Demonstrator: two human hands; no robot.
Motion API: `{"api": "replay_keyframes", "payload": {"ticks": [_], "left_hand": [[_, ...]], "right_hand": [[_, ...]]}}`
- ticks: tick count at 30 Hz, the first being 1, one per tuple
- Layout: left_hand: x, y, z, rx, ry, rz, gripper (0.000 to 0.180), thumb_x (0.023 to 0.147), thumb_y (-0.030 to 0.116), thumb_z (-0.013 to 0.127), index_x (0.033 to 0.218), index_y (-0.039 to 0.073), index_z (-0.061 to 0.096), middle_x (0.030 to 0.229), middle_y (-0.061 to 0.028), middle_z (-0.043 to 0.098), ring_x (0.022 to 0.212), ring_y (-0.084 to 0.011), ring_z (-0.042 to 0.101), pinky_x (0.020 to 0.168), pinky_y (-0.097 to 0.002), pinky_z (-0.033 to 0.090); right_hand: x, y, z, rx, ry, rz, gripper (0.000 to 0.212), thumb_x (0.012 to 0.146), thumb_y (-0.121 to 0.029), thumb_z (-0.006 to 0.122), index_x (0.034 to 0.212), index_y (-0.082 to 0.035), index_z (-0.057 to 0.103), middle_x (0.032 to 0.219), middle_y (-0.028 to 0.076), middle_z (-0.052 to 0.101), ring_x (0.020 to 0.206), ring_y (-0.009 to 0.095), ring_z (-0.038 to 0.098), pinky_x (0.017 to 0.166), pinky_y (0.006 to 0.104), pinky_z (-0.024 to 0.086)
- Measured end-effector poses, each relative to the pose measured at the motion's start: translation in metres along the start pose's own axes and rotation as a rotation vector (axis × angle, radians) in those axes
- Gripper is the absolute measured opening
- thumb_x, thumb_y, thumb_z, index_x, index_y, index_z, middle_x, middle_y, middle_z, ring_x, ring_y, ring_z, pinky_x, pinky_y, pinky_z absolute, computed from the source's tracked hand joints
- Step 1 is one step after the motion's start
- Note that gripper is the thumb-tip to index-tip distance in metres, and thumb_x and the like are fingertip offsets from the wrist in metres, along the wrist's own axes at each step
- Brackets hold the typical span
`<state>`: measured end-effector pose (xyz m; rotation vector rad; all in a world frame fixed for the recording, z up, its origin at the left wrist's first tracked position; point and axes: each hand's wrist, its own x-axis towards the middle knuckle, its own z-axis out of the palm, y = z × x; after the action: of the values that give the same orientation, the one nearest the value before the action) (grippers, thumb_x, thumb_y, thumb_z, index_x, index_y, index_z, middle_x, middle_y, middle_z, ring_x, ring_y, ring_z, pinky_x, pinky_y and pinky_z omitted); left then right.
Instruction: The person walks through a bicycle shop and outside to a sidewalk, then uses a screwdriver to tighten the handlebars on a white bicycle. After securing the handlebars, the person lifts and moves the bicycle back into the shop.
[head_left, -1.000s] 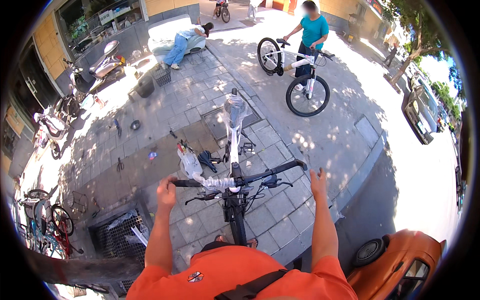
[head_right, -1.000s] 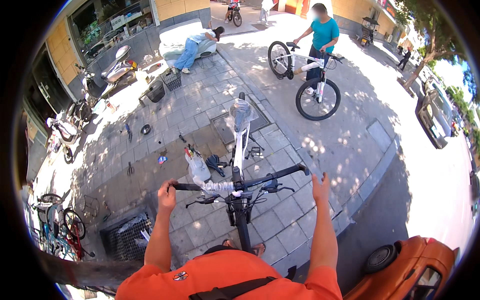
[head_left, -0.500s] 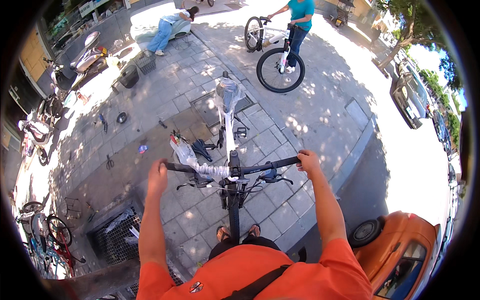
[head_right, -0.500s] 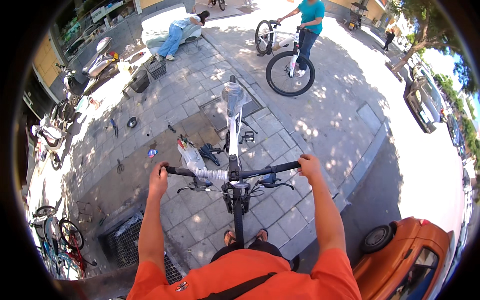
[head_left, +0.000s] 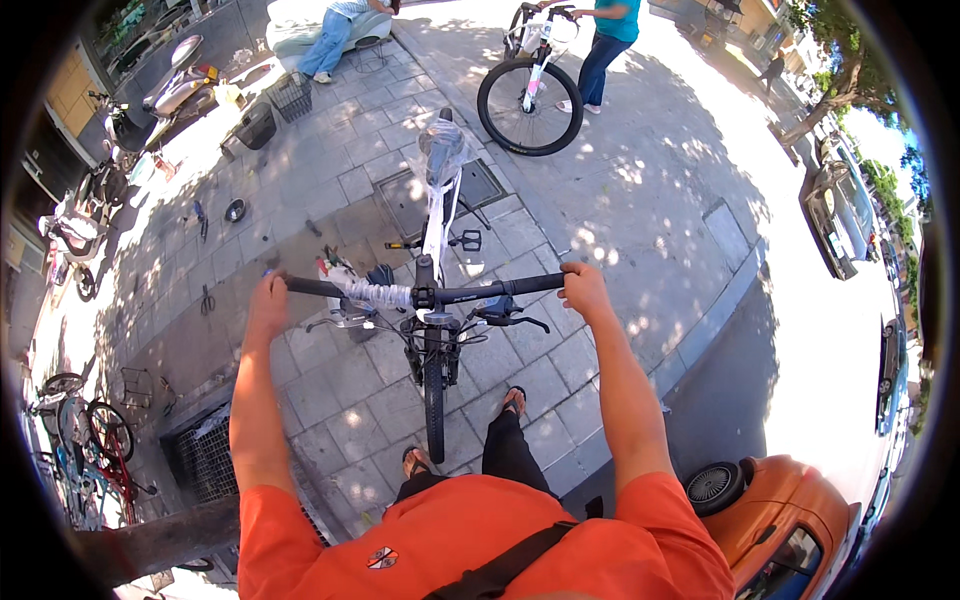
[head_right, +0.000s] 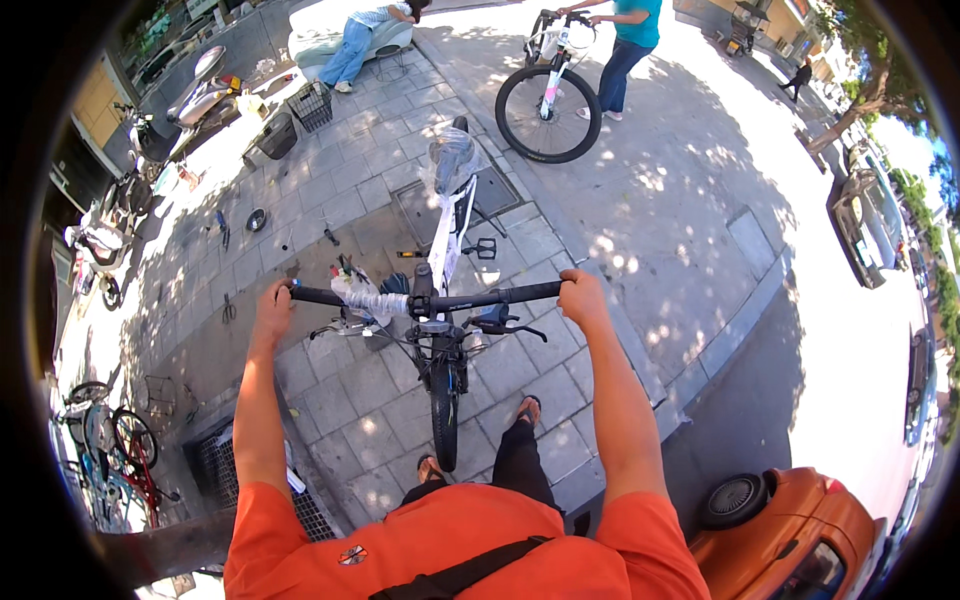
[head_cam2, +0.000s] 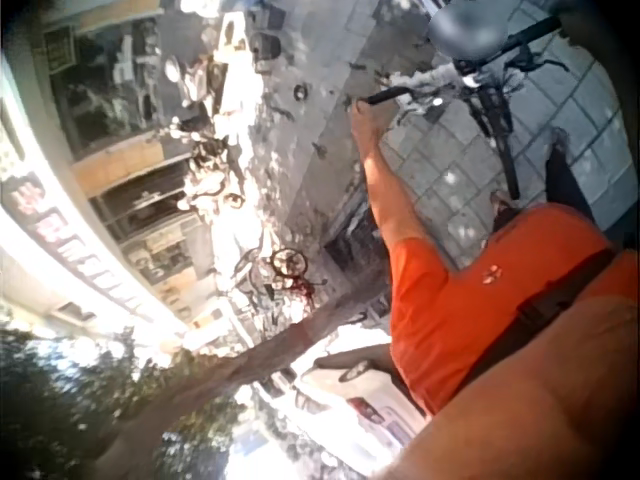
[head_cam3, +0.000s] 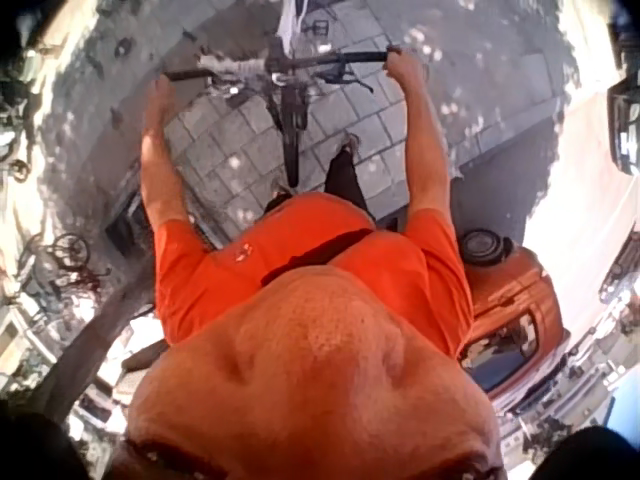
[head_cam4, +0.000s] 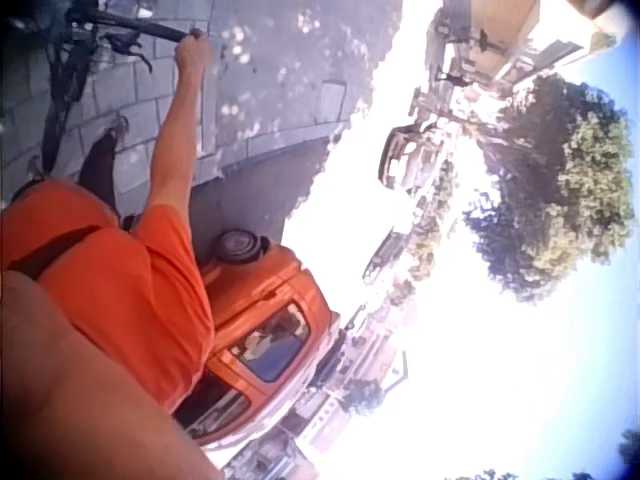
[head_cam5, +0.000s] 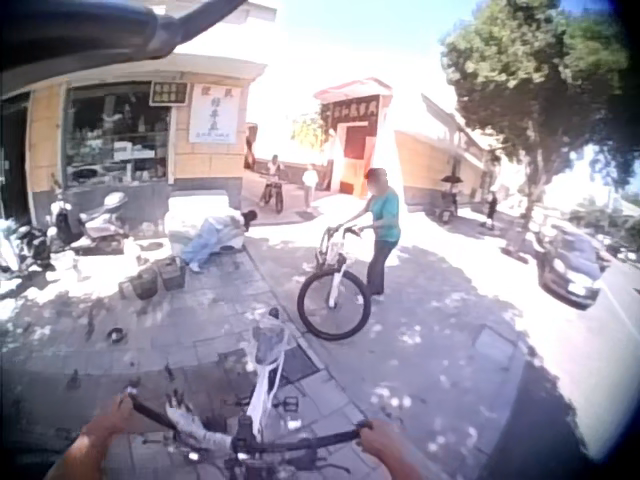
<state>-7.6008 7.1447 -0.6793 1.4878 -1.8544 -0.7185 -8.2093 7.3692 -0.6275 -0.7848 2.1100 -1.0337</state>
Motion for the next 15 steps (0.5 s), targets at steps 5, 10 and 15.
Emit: {"api": "replay_keyframes", "payload": {"ticks": [5,10,15], "left_hand": [[-0.006,0.07,0.017,-0.139,-0.043,-0.235,0.043,0.108,0.029,0.045,0.137,0.001,0.062,0.123,-0.0104,0.069,0.098,-0.0229,0.075,0.073,-0.0308,0.058],[-0.015,0.123,0.032,-0.208,0.012,-0.353,0.046,0.109,0.03,0.044,0.14,0.0,0.059,0.125,-0.0114,0.069,0.093,-0.0238,0.077,0.069,-0.0305,0.059],[-0.012,0.138,0.039,-0.162,0.082,-0.418,0.047,0.109,0.031,0.044,0.143,0.001,0.057,0.126,-0.0112,0.069,0.094,-0.0251,0.077,0.067,-0.0308,0.059]], "right_hand": [[0.071,0.02,-0.018,-0.113,-0.133,-0.139,0.042,0.089,-0.009,0.049,0.122,0.001,0.073,0.104,0.024,0.074,0.093,0.033,0.073,0.087,0.0431,0.056],[0.108,-0.004,-0.034,-0.213,-0.215,-0.191,0.038,0.091,-0.01,0.05,0.12,-0.003,0.075,0.125,0.024,0.07,0.121,0.042,0.063,0.106,0.0455,0.049],[0.164,0.005,-0.024,-0.227,-0.164,-0.421,0.036,0.091,-0.011,0.052,0.116,-0.004,0.077,0.124,0.024,0.07,0.119,0.041,0.064,0.105,0.0451,0.05]]}}
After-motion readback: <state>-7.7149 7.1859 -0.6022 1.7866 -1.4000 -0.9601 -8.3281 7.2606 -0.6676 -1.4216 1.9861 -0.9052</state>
